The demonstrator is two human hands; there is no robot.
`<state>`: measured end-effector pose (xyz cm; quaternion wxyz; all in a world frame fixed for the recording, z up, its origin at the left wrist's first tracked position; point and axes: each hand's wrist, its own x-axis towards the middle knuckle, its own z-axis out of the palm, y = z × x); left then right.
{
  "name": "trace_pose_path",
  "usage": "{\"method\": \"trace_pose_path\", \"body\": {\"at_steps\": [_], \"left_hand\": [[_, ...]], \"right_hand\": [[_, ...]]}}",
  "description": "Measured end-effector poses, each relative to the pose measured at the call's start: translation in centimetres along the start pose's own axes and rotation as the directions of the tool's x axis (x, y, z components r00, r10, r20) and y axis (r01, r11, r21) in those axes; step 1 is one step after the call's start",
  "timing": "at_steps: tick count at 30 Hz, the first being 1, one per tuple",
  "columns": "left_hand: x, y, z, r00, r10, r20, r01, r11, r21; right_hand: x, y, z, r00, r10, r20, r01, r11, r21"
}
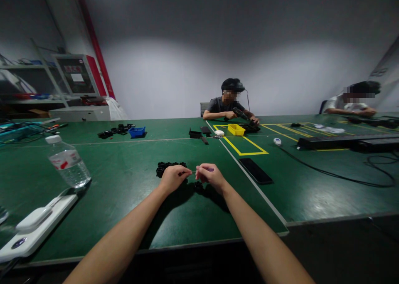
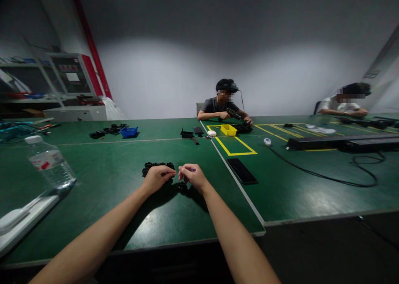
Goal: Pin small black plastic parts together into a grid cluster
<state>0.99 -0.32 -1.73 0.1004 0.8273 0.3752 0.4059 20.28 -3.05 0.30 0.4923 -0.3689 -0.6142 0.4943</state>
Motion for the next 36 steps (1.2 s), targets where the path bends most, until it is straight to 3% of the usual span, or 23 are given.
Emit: {"method": "trace_pose_path", "body": {"at_steps": [15, 27, 36], "left_hand": [[0.0, 0.1, -0.1, 0.999, -0.023, 0.039, 0.024, 1.000, -0.004], [0.0, 0.4, -0.3, 0.994, -0.017, 0.105, 0.016, 1.000, 0.010], [0.0, 0.2, -0.1, 0.997, 0.003, 0.081, -0.005, 1.000, 0.017]], "right_hand": [[0.2, 0.5, 0.0, 0.998, -0.020, 0.053, 0.021, 1.000, -0.010], [0.2, 1.2, 0.0, 0.982, -0.045, 0.182, 0.085, 0.973, -0.217], [0.2, 0.9, 0.0, 0.990, -0.044, 0.136, 0.062, 0.989, -0.135]]}}
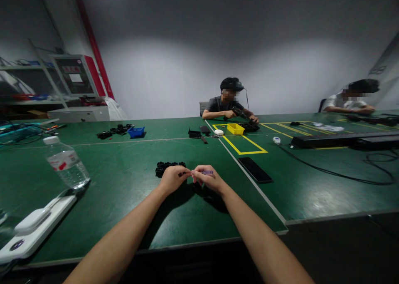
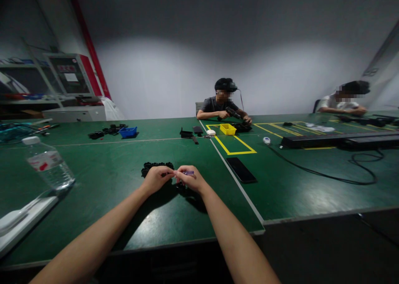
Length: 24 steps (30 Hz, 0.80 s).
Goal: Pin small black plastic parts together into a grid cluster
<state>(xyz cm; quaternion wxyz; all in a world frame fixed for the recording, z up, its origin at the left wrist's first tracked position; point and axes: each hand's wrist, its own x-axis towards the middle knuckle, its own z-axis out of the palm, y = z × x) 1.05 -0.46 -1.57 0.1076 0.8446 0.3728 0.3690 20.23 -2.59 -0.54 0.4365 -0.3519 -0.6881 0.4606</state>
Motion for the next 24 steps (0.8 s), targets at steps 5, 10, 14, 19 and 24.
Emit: {"method": "trace_pose_path", "body": {"at_steps": [5, 10, 14, 19, 24], "left_hand": [[0.02, 0.23, -0.02, 1.000, -0.007, -0.022, 0.008, 1.000, 0.012], [0.06, 0.25, 0.00, 0.998, -0.021, -0.053, 0.021, 1.000, 0.008], [0.06, 0.22, 0.01, 0.998, -0.023, -0.058, 0.023, 1.000, -0.001], [-0.01, 0.18, -0.03, 0.996, -0.046, -0.073, 0.045, 0.999, -0.007], [-0.01, 0.36, -0.09, 0.994, -0.061, -0.089, 0.061, 0.998, 0.001]], "right_hand": [[-0.01, -0.46, 0.08, 0.996, -0.004, -0.095, 0.011, 0.997, 0.072], [0.06, -0.43, -0.05, 0.982, -0.020, -0.188, 0.040, 0.993, 0.108], [0.11, -0.24, -0.15, 0.979, -0.032, -0.200, 0.058, 0.991, 0.123], [0.00, -0.44, -0.02, 0.980, -0.034, -0.195, 0.061, 0.989, 0.135], [-0.07, -0.58, 0.02, 0.981, -0.036, -0.191, 0.059, 0.991, 0.117]]}}
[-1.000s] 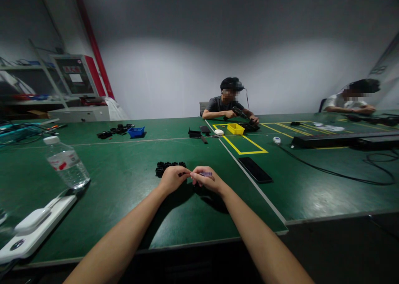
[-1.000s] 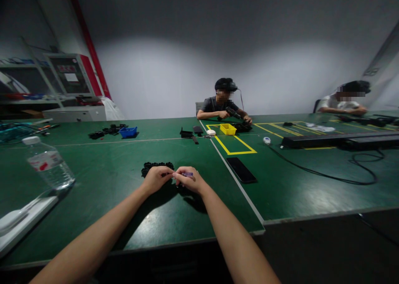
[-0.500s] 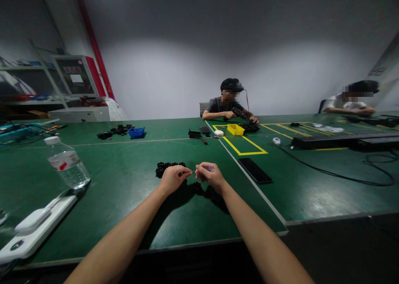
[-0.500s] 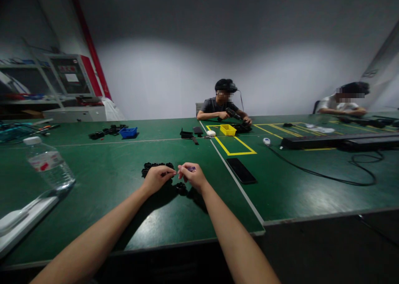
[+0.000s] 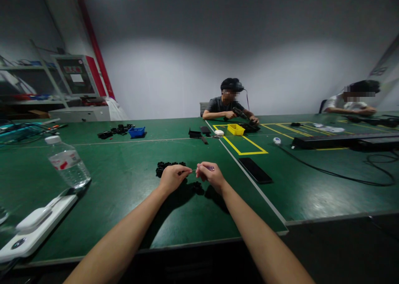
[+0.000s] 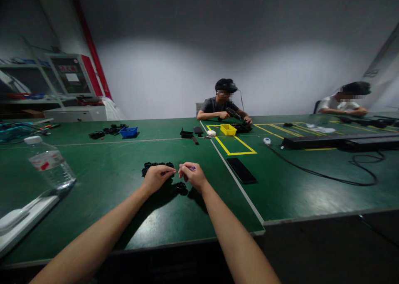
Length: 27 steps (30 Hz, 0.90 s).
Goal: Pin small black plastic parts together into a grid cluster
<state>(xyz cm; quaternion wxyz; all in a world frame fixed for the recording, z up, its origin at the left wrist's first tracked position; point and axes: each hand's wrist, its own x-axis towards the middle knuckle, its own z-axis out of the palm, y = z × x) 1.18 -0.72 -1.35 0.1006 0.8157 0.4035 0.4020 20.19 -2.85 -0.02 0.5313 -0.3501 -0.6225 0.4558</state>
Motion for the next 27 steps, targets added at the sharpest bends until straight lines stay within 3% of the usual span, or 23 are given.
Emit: {"method": "trace_pose_path", "body": {"at_steps": [16, 27], "left_hand": [[-0.09, 0.31, 0.07, 0.995, 0.085, 0.055, -0.088, 0.994, 0.071], [-0.10, 0.63, -0.02, 0.993, 0.113, 0.016, -0.113, 0.993, 0.011]], "right_hand": [[0.06, -0.17, -0.02, 0.998, 0.061, 0.001, -0.061, 0.998, 0.024], [0.16, -0.29, -0.12, 0.992, 0.114, -0.050, -0.108, 0.988, 0.106]]}}
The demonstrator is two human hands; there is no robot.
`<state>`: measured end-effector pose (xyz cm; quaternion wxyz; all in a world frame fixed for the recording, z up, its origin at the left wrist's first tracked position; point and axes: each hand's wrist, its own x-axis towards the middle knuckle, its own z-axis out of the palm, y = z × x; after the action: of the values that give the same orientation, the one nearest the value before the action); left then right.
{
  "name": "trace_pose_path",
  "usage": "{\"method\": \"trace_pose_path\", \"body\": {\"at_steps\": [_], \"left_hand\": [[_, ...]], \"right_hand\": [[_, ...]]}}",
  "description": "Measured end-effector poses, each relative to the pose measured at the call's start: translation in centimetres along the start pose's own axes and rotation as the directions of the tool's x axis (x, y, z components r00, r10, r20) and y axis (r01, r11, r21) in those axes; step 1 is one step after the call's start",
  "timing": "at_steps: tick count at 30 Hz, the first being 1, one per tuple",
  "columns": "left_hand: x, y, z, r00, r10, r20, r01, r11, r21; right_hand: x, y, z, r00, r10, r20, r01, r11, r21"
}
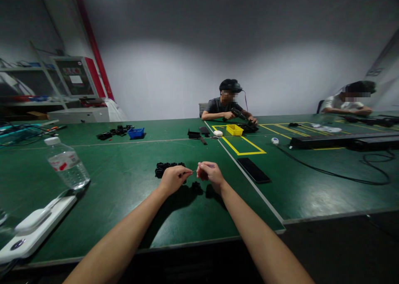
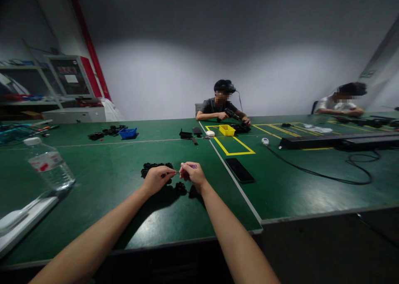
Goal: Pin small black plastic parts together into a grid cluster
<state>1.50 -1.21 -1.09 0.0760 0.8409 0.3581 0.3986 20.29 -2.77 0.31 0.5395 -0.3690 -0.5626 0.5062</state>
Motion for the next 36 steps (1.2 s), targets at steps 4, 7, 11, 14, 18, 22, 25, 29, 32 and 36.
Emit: {"method": "trace_pose_path", "body": {"at_steps": [4, 7, 11, 14, 18, 22, 25, 29, 32, 36], "left_hand": [[0.06, -0.04, -0.02, 1.000, -0.005, -0.017, 0.004, 1.000, -0.013], [0.12, -0.09, -0.04, 0.999, -0.018, -0.038, 0.017, 0.999, -0.040], [0.22, -0.08, -0.17, 0.998, -0.041, -0.056, 0.036, 0.995, -0.098], [0.28, -0.14, -0.28, 0.996, -0.068, -0.064, 0.059, 0.990, -0.127], [0.30, -0.40, -0.25, 0.990, -0.104, -0.091, 0.090, 0.986, -0.141], [0.28, -0.58, -0.13, 0.986, -0.122, -0.110, 0.105, 0.983, -0.148], [0.25, -0.58, -0.10, 0.986, -0.126, -0.109, 0.108, 0.982, -0.155], [0.25, -0.55, -0.15, 0.986, -0.124, -0.111, 0.107, 0.983, -0.146], [0.27, -0.52, -0.21, 0.986, -0.122, -0.113, 0.105, 0.984, -0.140], [0.26, -0.66, -0.16, 0.988, -0.112, -0.107, 0.097, 0.986, -0.133]], "right_hand": [[0.03, -0.01, -0.05, 1.000, -0.007, -0.002, 0.007, 1.000, 0.010], [0.05, 0.02, -0.07, 1.000, -0.015, -0.007, 0.015, 1.000, 0.012], [0.11, 0.11, -0.07, 1.000, 0.001, -0.020, 0.000, 0.999, 0.054], [0.08, 0.08, -0.10, 0.999, 0.024, -0.035, -0.020, 0.995, 0.096], [-0.08, -0.17, -0.18, 0.998, 0.029, -0.048, -0.023, 0.992, 0.121], [-0.21, -0.31, -0.24, 0.998, 0.046, -0.045, -0.040, 0.992, 0.123], [-0.21, -0.27, -0.28, 0.998, 0.043, -0.038, -0.038, 0.991, 0.128], [-0.24, -0.30, -0.29, 0.998, 0.040, -0.041, -0.034, 0.991, 0.130], [-0.30, -0.37, -0.28, 0.999, 0.029, -0.044, -0.023, 0.991, 0.133], [-0.29, -0.36, -0.27, 0.999, 0.030, -0.044, -0.023, 0.990, 0.139]]}}
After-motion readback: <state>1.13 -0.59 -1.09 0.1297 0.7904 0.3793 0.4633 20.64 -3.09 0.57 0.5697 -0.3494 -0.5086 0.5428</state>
